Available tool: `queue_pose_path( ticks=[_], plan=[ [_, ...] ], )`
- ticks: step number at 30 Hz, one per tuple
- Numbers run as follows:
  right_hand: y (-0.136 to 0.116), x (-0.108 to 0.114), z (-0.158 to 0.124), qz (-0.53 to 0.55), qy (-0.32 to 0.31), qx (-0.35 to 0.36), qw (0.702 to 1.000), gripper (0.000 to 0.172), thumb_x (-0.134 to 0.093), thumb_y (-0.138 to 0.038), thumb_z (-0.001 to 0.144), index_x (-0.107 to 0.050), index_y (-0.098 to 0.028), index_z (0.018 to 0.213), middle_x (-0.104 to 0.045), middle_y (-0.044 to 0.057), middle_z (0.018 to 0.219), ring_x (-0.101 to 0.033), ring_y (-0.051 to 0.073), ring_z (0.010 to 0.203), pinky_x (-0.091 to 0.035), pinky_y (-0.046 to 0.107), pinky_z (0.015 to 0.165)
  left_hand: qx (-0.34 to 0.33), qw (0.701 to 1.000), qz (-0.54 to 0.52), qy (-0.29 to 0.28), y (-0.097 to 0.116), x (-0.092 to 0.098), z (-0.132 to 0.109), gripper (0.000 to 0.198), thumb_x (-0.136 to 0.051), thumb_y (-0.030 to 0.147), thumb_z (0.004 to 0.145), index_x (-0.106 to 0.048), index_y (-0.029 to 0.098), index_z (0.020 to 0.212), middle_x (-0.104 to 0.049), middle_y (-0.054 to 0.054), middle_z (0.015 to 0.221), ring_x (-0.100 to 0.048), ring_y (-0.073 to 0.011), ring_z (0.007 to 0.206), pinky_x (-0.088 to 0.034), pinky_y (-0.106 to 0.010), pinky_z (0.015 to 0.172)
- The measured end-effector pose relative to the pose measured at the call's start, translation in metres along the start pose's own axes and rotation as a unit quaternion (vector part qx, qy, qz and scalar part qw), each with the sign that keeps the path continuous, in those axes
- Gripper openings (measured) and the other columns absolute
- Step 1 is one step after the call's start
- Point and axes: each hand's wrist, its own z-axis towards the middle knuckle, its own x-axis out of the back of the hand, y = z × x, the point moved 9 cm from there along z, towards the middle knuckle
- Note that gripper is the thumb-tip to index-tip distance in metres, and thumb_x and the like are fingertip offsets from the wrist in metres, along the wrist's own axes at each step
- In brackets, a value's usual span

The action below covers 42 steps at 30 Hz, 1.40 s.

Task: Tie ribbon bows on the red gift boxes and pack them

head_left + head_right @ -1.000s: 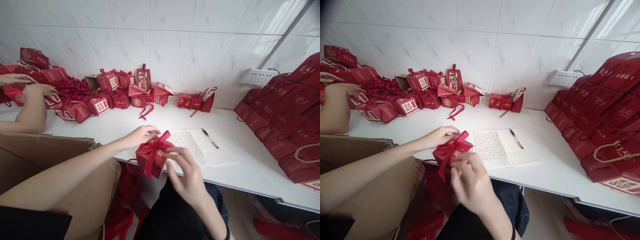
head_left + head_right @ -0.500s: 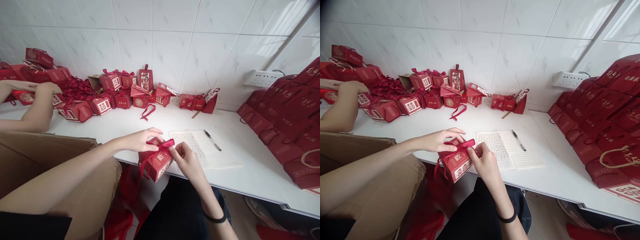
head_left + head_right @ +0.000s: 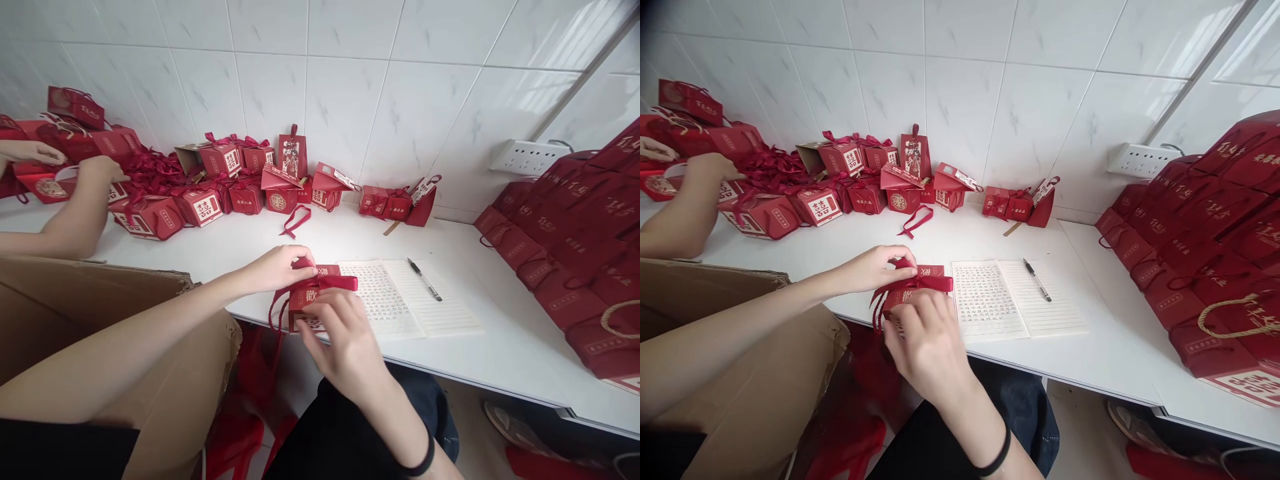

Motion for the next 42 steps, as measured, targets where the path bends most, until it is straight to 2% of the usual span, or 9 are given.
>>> queue_pose_path(
  ticks=[5,9,13,18,20,24,28,36,42],
  plan=[
    [-0.016,-0.033,0.007,-0.075,-0.048,0.065,0.994,0.019,-0.047,-0.018,0.091,-0.059,-0.008,0.103,-0.060,0.013,0.107,-0.050,0.026,0.105,-0.041,0.040,0.088,0.039,0.997,-0.056,0.024,-0.004,0.007,-0.001,0.021,-0.055,0.035,0.078,-0.056,0.015,0.072,-0.060,0.000,0.074,-0.056,-0.0132,0.071,-0.044,-0.027,0.069],
    [-0.013,-0.041,0.007,-0.123,-0.051,0.064,0.989,0.032,-0.044,-0.014,0.090,-0.053,-0.003,0.118,-0.061,0.014,0.096,-0.052,0.025,0.091,-0.043,0.044,0.081,0.037,0.997,-0.069,0.021,-0.004,0.006,-0.001,0.020,-0.056,0.034,0.079,-0.055,0.015,0.071,-0.059,0.000,0.074,-0.056,-0.0133,0.072,-0.044,-0.028,0.072],
    [-0.006,-0.027,0.000,-0.071,0.017,0.041,0.997,0.022,-0.043,-0.008,0.090,-0.062,-0.010,0.101,-0.057,0.009,0.080,-0.051,0.021,0.078,-0.046,0.039,0.072,0.018,0.995,-0.098,-0.003,-0.002,-0.002,0.000,0.018,-0.056,0.034,0.080,-0.058,0.015,0.079,-0.062,-0.001,0.081,-0.059,-0.0146,0.079,-0.046,-0.030,0.077],
    [0.006,-0.006,-0.011,0.087,0.076,0.009,0.993,0.015,-0.052,-0.008,0.089,-0.061,-0.012,0.101,-0.058,0.009,0.086,-0.055,0.020,0.095,-0.051,0.035,0.080,0.025,0.996,-0.084,-0.007,0.001,-0.003,-0.004,0.019,-0.055,0.034,0.081,-0.059,0.016,0.082,-0.066,-0.004,0.090,-0.060,-0.0179,0.093,-0.045,-0.035,0.087],
    [0.010,0.001,-0.013,0.116,0.081,-0.013,0.990,0.015,-0.054,-0.007,0.088,-0.062,-0.014,0.098,-0.060,0.007,0.087,-0.057,0.019,0.095,-0.052,0.034,0.081,0.015,0.993,-0.107,-0.046,0.006,-0.009,-0.007,0.024,-0.059,0.037,0.080,-0.057,0.016,0.093,-0.065,-0.006,0.101,-0.059,-0.0195,0.102,-0.045,-0.036,0.091],
    [0.022,0.011,-0.014,0.142,0.090,-0.066,0.984,0.012,-0.058,-0.009,0.086,-0.063,-0.018,0.091,-0.062,0.004,0.085,-0.061,0.016,0.084,-0.053,0.030,0.074,-0.002,0.980,-0.143,-0.136,0.017,-0.023,-0.015,0.057,-0.068,0.036,0.074,-0.043,0.020,0.122,-0.053,-0.010,0.129,-0.049,-0.0212,0.121,-0.042,-0.037,0.096],
    [0.036,0.019,-0.019,0.152,0.118,-0.110,0.975,0.018,-0.064,-0.014,0.084,-0.060,-0.020,0.100,-0.063,0.002,0.083,-0.062,0.014,0.075,-0.054,0.027,0.069,0.004,0.976,-0.137,-0.170,0.019,-0.030,-0.017,0.061,-0.073,0.027,0.068,-0.045,0.023,0.122,-0.053,-0.008,0.129,-0.053,-0.0208,0.117,-0.044,-0.034,0.094],
    [0.033,0.026,-0.020,0.093,0.111,-0.082,0.986,0.006,-0.062,-0.013,0.085,-0.061,-0.019,0.086,-0.059,0.001,0.075,-0.057,0.012,0.066,-0.051,0.024,0.058,-0.049,0.996,-0.008,-0.078,0.015,-0.016,-0.008,0.041,-0.062,0.016,0.075,-0.055,0.024,0.114,-0.054,-0.005,0.122,-0.050,-0.0190,0.116,-0.039,-0.033,0.099],
    [0.025,0.010,-0.022,0.083,0.069,-0.047,0.993,0.009,-0.060,-0.010,0.086,-0.060,-0.017,0.092,-0.058,0.003,0.079,-0.058,0.012,0.070,-0.052,0.023,0.063,-0.103,0.992,0.054,-0.049,0.033,-0.018,-0.013,0.032,-0.047,0.007,0.080,-0.057,0.019,0.108,-0.059,-0.005,0.113,-0.054,-0.0165,0.108,-0.041,-0.031,0.096]
  ],
)
